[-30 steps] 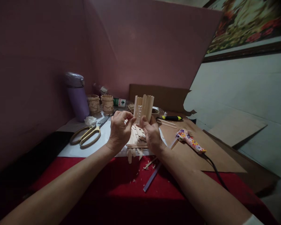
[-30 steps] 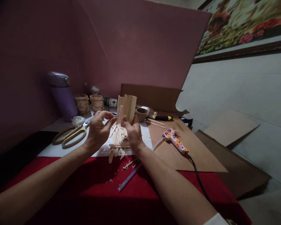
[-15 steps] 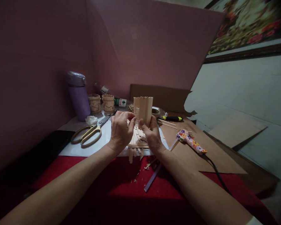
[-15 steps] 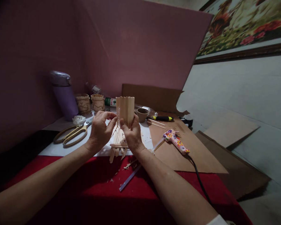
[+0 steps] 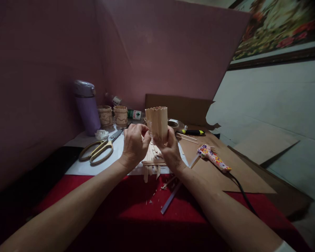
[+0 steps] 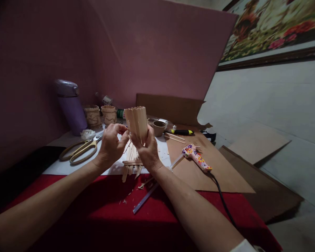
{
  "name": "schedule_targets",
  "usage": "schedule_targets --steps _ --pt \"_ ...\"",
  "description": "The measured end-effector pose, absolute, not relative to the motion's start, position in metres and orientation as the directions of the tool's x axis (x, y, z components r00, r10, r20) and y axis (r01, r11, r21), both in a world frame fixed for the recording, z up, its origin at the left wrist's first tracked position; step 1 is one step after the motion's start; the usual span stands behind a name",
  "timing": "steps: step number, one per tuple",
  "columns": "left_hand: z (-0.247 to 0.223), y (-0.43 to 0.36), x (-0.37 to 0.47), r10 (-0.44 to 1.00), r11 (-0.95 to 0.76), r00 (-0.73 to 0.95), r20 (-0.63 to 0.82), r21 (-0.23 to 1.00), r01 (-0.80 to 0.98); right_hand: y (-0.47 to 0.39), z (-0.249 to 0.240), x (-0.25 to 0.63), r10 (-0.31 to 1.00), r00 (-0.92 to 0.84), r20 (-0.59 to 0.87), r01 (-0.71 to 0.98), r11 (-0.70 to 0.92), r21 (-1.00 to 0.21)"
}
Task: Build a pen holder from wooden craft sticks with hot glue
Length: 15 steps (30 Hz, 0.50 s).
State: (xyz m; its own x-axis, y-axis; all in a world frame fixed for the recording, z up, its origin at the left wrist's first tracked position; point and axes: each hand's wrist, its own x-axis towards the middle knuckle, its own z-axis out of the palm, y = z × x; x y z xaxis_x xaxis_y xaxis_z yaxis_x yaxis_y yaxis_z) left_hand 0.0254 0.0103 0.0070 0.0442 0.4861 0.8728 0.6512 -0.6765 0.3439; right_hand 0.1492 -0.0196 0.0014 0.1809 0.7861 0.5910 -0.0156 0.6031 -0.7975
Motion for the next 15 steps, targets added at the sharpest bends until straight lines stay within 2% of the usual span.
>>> schedule_targets --steps 5,9,12,15 --pt "0.008 0.005 0.027 0.424 -0.674 0.096 0.901 0.242 0.698 -0.014 -0.003 0.147 0.820 0.210 0.533 -0.117 0.562 -0.819" --pt "0.008 -0.008 0.036 0.340 -0.780 0.275 0.899 0.107 0.616 -0.004 -0.007 0.151 0.852 0.238 0.465 -0.233 0.515 -0.825" --pt "0.008 -0.007 0.036 0.381 -0.779 0.182 0.907 0.208 0.591 0.000 -0.007 0.155 0.880 0.204 0.430 -0.326 0.475 -0.817" --pt "0.008 0.001 0.030 0.464 -0.727 0.066 0.883 0.337 0.598 0.000 -0.009 0.155 0.878 0.197 0.437 -0.324 0.479 -0.816"
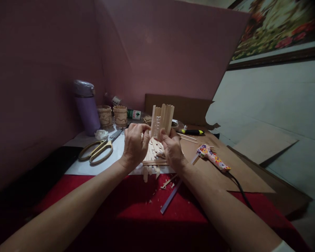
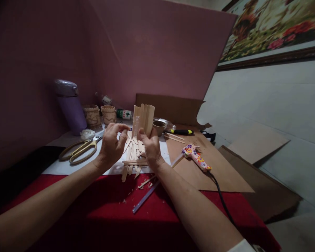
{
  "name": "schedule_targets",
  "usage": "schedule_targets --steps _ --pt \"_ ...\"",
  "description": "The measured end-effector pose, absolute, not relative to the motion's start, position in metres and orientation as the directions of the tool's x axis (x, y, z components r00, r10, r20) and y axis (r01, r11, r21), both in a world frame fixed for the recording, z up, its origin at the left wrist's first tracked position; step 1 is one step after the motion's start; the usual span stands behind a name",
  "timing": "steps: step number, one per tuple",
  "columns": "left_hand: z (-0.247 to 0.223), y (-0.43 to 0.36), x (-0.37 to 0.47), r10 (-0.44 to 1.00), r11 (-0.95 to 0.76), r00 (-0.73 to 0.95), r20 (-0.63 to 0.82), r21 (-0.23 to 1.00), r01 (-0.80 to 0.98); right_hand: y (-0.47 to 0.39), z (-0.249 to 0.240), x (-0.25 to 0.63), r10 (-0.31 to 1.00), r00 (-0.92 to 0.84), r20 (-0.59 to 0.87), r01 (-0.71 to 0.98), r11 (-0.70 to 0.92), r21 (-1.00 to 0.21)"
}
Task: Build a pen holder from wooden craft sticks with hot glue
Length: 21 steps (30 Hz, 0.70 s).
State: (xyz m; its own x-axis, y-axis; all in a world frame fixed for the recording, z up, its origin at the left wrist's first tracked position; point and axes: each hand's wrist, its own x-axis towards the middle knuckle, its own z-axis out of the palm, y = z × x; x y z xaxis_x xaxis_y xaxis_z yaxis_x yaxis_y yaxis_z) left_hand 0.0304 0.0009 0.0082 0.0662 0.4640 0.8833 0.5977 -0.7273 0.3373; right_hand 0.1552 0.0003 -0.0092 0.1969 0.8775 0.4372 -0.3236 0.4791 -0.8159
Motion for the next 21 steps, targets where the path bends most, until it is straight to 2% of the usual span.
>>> schedule_targets --steps 10,15,18,21 --pt "0.010 0.004 0.029 0.496 -0.702 0.006 0.868 0.397 0.591 -0.006 -0.011 0.150 0.829 0.191 0.526 -0.161 0.555 -0.816" --pt "0.010 0.004 0.028 0.519 -0.685 0.000 0.855 0.415 0.599 -0.014 -0.005 0.151 0.792 0.199 0.577 -0.013 0.591 -0.807" --pt "0.009 0.006 0.028 0.509 -0.687 0.022 0.861 0.391 0.612 -0.016 -0.004 0.150 0.775 0.206 0.597 0.038 0.604 -0.796" --pt "0.007 0.007 0.027 0.468 -0.700 0.071 0.881 0.320 0.638 -0.017 -0.005 0.149 0.797 0.198 0.571 -0.010 0.584 -0.811"
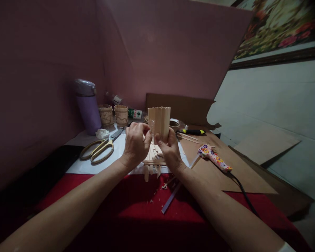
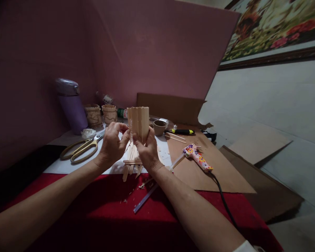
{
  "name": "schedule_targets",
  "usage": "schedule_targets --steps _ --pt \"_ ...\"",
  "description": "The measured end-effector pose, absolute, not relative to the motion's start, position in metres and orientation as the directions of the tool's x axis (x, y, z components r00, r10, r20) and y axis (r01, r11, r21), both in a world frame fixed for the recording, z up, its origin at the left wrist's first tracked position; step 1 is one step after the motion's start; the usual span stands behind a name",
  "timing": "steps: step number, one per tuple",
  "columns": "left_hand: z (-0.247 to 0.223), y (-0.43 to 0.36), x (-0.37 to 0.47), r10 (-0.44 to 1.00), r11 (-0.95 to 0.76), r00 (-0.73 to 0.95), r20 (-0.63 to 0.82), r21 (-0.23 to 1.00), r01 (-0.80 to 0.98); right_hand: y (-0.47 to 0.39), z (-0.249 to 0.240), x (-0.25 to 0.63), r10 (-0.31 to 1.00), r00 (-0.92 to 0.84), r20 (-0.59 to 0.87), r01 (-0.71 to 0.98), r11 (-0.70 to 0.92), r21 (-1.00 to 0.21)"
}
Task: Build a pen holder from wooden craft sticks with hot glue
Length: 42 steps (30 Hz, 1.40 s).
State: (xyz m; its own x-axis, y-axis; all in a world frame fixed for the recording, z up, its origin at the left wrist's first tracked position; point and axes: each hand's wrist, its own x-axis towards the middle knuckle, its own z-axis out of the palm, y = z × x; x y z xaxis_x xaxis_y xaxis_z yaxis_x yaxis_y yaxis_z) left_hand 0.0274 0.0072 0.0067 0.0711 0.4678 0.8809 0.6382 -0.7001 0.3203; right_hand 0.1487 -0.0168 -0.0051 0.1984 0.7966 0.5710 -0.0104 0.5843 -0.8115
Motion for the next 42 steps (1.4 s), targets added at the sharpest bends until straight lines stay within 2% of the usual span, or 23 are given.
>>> schedule_targets --steps 5,9,14,16,21,23,33,42 --pt "0.004 0.010 0.025 0.405 -0.693 0.123 0.906 0.217 0.687 -0.010 -0.011 0.146 0.843 0.209 0.496 -0.175 0.531 -0.829" --pt "0.003 0.007 0.027 0.392 -0.677 0.148 0.908 0.176 0.714 -0.005 -0.014 0.145 0.872 0.194 0.450 -0.234 0.486 -0.842" --pt "-0.003 -0.007 0.040 0.324 -0.759 0.341 0.883 0.027 0.650 -0.002 -0.009 0.151 0.908 0.241 0.343 -0.325 0.408 -0.853" --pt "-0.003 -0.009 0.042 0.337 -0.770 0.285 0.898 0.088 0.632 0.000 -0.008 0.154 0.906 0.258 0.335 -0.335 0.409 -0.849" --pt "0.003 0.004 0.032 0.518 -0.671 0.026 0.855 0.387 0.633 0.004 -0.014 0.155 0.897 0.220 0.383 -0.299 0.436 -0.849" --pt "0.005 0.007 0.029 0.558 -0.646 -0.002 0.830 0.436 0.626 0.005 -0.016 0.153 0.877 0.211 0.431 -0.266 0.476 -0.838" --pt "0.005 0.005 0.028 0.561 -0.630 0.022 0.827 0.410 0.660 -0.007 -0.009 0.150 0.796 0.197 0.572 -0.007 0.585 -0.811" --pt "-0.001 0.007 0.030 0.494 -0.632 0.071 0.867 0.302 0.714 -0.013 -0.009 0.147 0.782 0.211 0.587 0.075 0.585 -0.807"
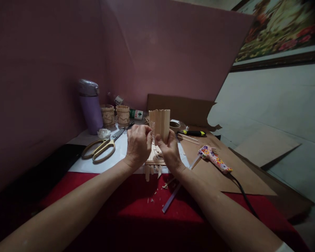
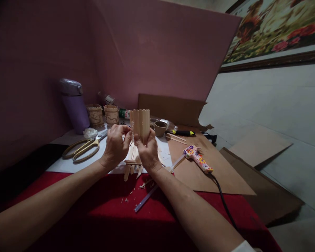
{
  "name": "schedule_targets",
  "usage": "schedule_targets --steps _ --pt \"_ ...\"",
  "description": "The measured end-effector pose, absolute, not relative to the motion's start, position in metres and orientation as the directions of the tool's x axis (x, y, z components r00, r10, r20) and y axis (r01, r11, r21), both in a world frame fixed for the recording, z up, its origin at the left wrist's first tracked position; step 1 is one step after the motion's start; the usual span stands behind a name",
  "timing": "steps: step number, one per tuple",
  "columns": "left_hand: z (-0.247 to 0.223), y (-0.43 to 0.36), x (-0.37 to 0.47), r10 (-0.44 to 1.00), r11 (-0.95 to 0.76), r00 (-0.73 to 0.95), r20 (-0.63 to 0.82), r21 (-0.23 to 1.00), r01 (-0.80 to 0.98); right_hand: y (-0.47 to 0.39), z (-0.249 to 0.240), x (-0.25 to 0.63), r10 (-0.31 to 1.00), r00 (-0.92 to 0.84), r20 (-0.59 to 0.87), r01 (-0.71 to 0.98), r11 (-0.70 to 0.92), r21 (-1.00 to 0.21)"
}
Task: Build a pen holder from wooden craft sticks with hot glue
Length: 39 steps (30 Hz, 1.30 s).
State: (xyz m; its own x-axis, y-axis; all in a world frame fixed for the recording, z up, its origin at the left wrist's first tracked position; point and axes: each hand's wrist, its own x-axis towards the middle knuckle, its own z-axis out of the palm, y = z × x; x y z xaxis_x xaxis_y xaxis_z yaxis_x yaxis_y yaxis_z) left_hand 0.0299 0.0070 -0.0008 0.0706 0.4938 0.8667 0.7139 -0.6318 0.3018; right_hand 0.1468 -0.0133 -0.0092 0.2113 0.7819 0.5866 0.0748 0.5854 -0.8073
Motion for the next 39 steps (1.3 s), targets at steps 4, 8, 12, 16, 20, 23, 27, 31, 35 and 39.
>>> schedule_targets --steps 4,8,12,16,20,23,27,31,35,39 --pt "-0.001 0.008 0.030 0.475 -0.620 0.105 0.874 0.248 0.744 -0.014 -0.008 0.146 0.795 0.220 0.565 0.030 0.574 -0.818" --pt "-0.001 0.009 0.029 0.452 -0.619 0.115 0.884 0.219 0.754 -0.012 -0.012 0.144 0.822 0.233 0.520 -0.051 0.545 -0.837" --pt "-0.003 0.001 0.036 0.429 -0.631 0.165 0.888 0.164 0.759 -0.002 -0.016 0.145 0.853 0.285 0.437 -0.174 0.494 -0.852" --pt "-0.003 -0.011 0.044 0.380 -0.738 0.305 0.873 0.088 0.669 0.007 -0.013 0.155 0.880 0.345 0.326 -0.300 0.432 -0.850" --pt "0.003 -0.006 0.037 0.451 -0.692 0.068 0.890 0.300 0.657 0.007 -0.009 0.161 0.893 0.331 0.305 -0.343 0.415 -0.843" --pt "0.007 0.002 0.031 0.539 -0.667 -0.032 0.842 0.449 0.594 0.004 -0.009 0.158 0.904 0.279 0.325 -0.361 0.412 -0.837" --pt "0.011 0.006 0.028 0.629 -0.650 -0.090 0.772 0.586 0.485 -0.001 -0.008 0.152 0.921 0.222 0.319 -0.398 0.384 -0.833" --pt "0.015 0.005 0.025 0.693 -0.617 -0.056 0.719 0.631 0.469 -0.005 -0.005 0.152 0.955 0.140 0.263 -0.454 0.298 -0.840" --pt "0.016 0.005 0.025 0.713 -0.596 -0.012 0.701 0.614 0.517 -0.007 -0.003 0.151 0.961 0.098 0.257 -0.492 0.271 -0.827" --pt "0.015 0.005 0.029 0.813 -0.535 0.006 0.582 0.743 0.401 -0.008 -0.005 0.153 0.974 0.063 0.218 -0.517 0.219 -0.828"
